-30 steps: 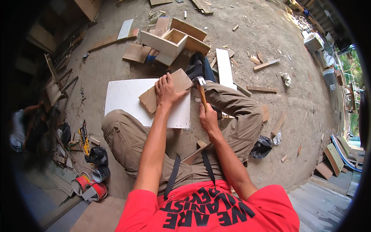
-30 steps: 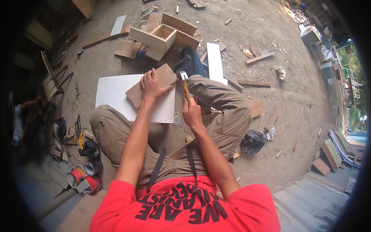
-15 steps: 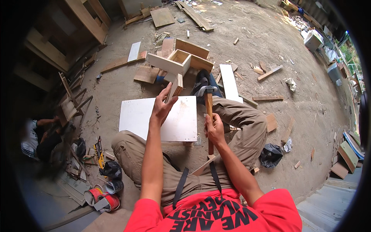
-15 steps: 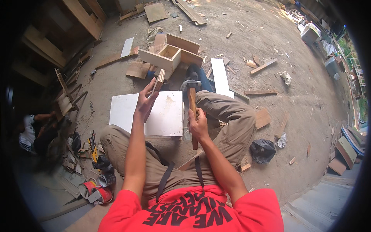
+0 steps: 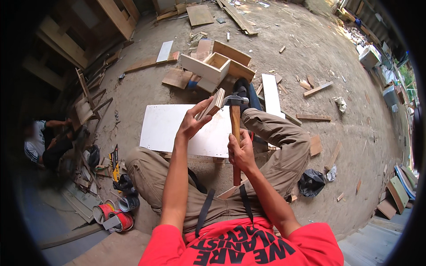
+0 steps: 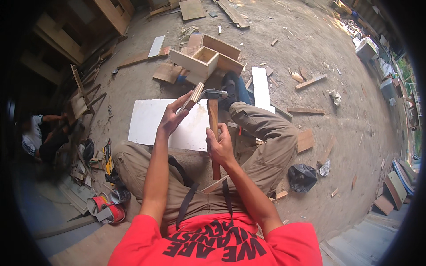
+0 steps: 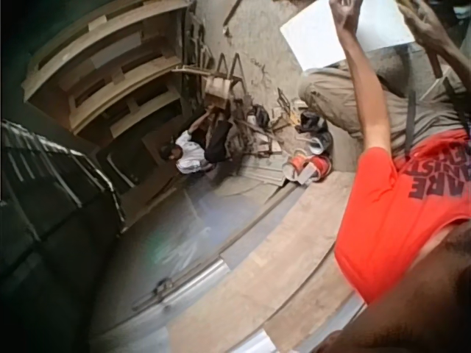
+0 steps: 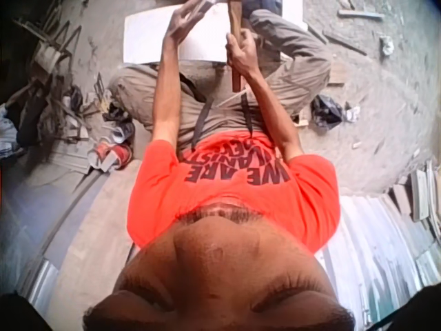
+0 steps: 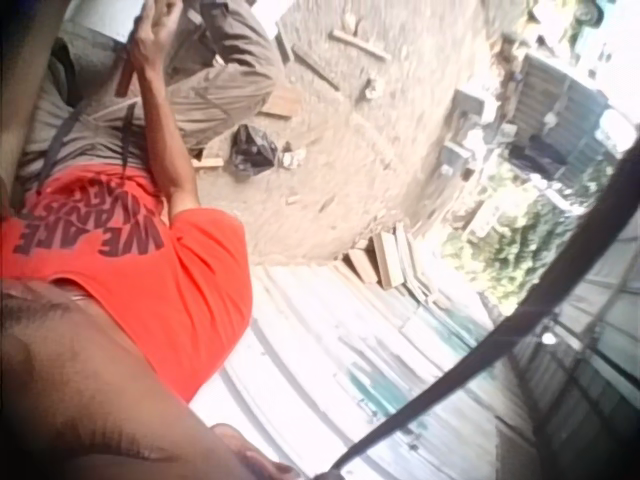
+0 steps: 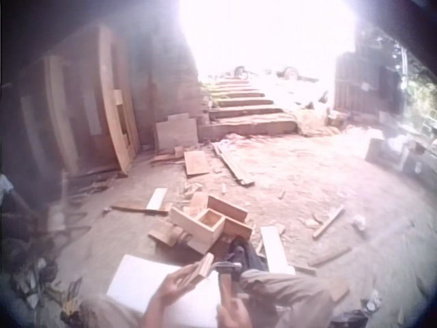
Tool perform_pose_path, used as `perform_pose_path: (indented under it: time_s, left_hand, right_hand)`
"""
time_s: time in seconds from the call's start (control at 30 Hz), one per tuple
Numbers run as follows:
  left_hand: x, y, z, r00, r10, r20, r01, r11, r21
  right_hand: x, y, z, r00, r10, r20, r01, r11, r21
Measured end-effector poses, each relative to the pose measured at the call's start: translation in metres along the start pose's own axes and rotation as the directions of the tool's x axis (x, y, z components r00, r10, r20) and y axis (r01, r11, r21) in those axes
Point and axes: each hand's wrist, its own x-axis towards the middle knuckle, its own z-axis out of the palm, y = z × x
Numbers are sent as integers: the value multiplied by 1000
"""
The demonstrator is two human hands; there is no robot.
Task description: The person is sitting on the floor assembling a small wooden box or drawer unit. They use a hammer to drive nails into the wooden pieces, joining them together to form the structure.
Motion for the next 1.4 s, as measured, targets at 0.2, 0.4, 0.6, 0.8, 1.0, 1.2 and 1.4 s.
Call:
perform_pose_path:
  time_s: [0.2, 0.4, 0.6, 0.8, 1.0, 1.2, 1.4]
  left_hand:
    - [3, -5, -6, 999, -2, 32, 2, 1000, -5]
    - [5, -4, 9, 998, 43, -47, -39, 995, 92]
    - [6, -3, 13, 998, 30, -52, -21, 988, 155]
    - [8, -3, 14, 998, 10, -55, -1, 986, 168]
    - [10, -2, -2, 977, -83, -198, 76, 996, -42]
    - [7, -6, -3, 989, -111, -101, 104, 992, -76]
    - [8, -6, 9, 998, -37, -51, 48, 973, 225]
  right_hand:
    - [-2, -4, 3, 1000, 14, -1, -14, 1000, 1]
    - [-2, -1, 4, 996, -52, -70, 52, 999, -9]
    - [-3, 1, -5, 998, -16, -61, 19, 999, 49]
    - [1, 2, -12, 1000, 3, -29, 0, 996, 92]
    - [-3, 11, -19, 998, 19, -59, -13, 995, 102]
    - [0, 12, -18, 997, 60, -47, -55, 992, 116]
    - [-1, 14, -19, 996, 88, -32, -84, 989, 122]
